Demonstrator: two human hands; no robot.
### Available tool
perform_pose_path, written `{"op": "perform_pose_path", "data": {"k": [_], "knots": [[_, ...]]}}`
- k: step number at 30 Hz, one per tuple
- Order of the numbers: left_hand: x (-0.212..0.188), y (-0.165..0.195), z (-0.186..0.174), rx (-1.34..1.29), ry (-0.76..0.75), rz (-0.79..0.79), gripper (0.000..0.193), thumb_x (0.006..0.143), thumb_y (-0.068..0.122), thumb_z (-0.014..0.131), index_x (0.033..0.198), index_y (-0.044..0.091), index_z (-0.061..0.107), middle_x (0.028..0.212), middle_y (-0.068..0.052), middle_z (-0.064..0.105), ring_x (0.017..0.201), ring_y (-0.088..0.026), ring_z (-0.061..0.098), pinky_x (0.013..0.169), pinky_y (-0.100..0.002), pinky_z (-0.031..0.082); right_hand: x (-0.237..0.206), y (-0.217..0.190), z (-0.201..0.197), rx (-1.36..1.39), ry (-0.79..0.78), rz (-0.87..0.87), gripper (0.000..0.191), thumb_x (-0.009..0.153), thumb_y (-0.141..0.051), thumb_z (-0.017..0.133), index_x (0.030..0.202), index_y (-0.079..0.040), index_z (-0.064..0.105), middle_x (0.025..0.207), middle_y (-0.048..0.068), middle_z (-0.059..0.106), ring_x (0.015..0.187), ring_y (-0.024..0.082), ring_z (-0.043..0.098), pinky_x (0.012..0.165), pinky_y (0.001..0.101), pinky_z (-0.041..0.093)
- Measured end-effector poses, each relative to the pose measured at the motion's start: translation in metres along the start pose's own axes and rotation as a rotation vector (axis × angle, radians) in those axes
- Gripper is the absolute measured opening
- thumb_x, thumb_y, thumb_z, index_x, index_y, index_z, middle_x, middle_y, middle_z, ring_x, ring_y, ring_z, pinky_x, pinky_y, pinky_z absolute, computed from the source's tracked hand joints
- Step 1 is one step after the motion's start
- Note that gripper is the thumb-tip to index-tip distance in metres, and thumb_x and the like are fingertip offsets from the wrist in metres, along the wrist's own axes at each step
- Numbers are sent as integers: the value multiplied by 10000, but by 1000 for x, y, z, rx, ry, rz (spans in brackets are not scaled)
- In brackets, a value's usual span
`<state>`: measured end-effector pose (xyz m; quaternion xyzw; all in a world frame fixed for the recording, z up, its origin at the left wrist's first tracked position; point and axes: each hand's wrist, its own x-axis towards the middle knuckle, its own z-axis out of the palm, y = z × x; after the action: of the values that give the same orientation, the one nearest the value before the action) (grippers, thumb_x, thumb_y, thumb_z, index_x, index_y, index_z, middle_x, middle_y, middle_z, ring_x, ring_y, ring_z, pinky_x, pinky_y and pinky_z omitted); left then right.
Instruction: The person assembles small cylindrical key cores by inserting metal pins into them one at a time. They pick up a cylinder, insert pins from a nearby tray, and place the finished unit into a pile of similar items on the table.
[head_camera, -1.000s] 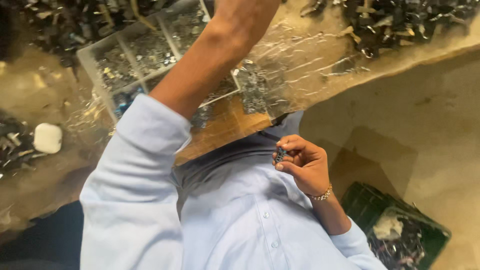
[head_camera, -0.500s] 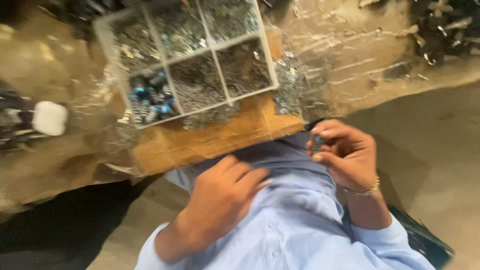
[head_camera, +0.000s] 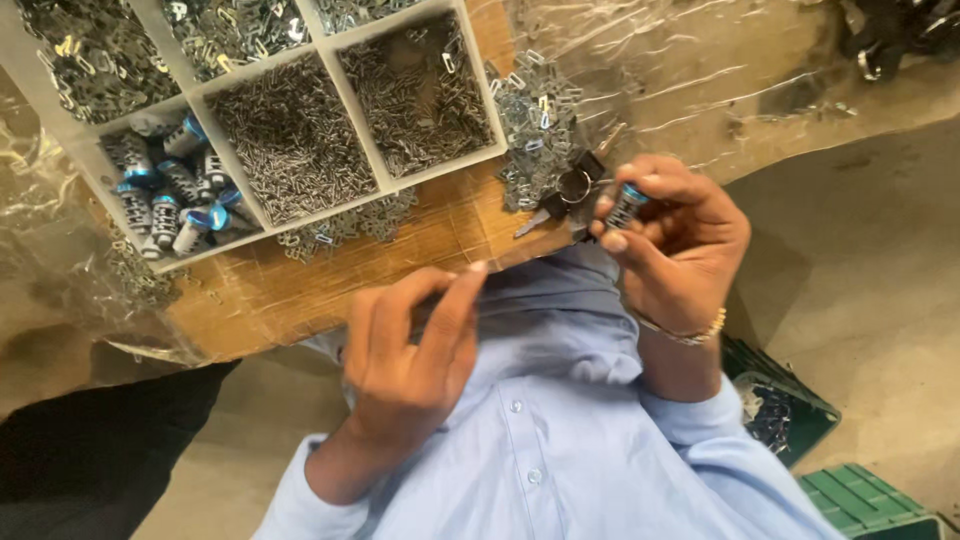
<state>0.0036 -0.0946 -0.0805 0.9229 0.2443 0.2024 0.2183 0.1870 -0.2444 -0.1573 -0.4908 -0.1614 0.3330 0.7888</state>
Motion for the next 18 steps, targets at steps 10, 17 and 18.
{"op": "perform_pose_path", "data": {"k": [10, 17, 18], "knots": [[-31, -23, 7, 32, -82, -48, 230, 954, 121, 783, 1177, 78, 749, 1152, -89, 663, 1009, -284, 606, 871, -415, 491, -24, -11, 9, -37, -117, 141, 382, 821, 166, 821, 1146, 29, 674, 1220, 202, 624, 972, 254, 703, 772, 327, 662], [-21, -33, -30, 130, -63, -182, 247, 954, 139, 783, 1192, 86, 744, 1187, -78, 669, 1044, -293, 598, 912, -436, 488, -30, 0, 43, -30, -314, 270, 401, 788, 130, 846, 1142, 29, 689, 1198, 195, 620, 996, 265, 709, 795, 374, 671], [-20, -34, -29, 126, -60, -191, 249, 957, 147, 780, 1197, 88, 741, 1191, -75, 671, 1051, -291, 593, 921, -436, 488, -30, 2, 48, -32, -348, 293, 400, 784, 119, 850, 1139, 30, 688, 1217, 196, 618, 1019, 269, 706, 819, 389, 675]]}}
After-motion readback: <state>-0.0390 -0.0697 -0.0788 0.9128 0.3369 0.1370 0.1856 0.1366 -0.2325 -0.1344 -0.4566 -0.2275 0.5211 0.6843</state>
